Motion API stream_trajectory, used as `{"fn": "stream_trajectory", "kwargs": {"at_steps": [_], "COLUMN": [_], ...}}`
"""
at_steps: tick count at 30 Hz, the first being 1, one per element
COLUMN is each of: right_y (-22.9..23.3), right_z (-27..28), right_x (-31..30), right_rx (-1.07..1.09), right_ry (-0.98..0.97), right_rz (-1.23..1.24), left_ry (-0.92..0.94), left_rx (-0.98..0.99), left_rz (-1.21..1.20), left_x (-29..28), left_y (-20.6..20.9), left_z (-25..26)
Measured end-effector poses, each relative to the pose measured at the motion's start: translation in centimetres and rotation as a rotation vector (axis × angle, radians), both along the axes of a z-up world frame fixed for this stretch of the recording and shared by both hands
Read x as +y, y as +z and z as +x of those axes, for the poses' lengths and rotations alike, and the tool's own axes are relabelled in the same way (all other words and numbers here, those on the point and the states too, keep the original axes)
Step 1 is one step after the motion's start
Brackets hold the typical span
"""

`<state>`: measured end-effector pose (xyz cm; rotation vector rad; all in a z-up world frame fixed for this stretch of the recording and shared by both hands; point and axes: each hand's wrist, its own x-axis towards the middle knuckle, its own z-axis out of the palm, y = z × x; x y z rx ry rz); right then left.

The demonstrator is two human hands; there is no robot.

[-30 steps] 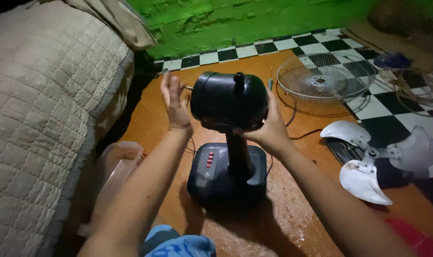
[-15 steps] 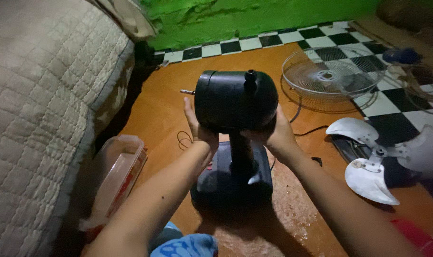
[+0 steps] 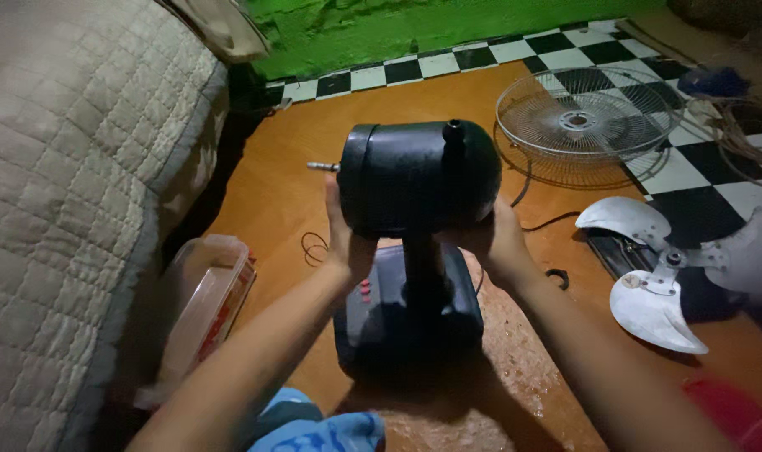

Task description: The person uses a screwdriver to loosen and remove a screw from the back of a black fan motor housing. They then rotate the motor housing to access another screw and repeat the loosening process.

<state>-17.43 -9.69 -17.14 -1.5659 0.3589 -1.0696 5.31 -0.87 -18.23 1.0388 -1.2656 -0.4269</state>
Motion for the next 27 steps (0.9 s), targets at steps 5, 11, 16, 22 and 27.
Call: {"fn": "stream_trajectory", "kwargs": {"at_steps": [5,11,16,22,27], "right_y": [-1.7,-1.9,-2.0,-2.1,-0.3], "right_z": [0.7,1.4,1.4,1.1,0.7], "right_x": [-1.6,-2.6,-3.6,-3.1,-2.7], "right_rx": [-0.045,-0.019,0.070,0.089,0.225], "right_ry": [0.186,0.226,0.112,0.167,0.127], "right_rz": [0.218,0.342,0.200,0.182,-0.023], "left_ry": [-0.297,-0.065,-0.123,-0.174,-0.176], "left_rx": [0.386,-0.255,-0.286,-0.191,-0.146], "left_rz": [0.277,0.412,0.379,0.339,0.311], "left_x": [1.2,3.5,2.6,1.0,0.3], "left_y": [-0.9,0.7,1.3,0.3,-0.4], "left_z": [4.0,3.2,0.6,-0.2,0.2]}}
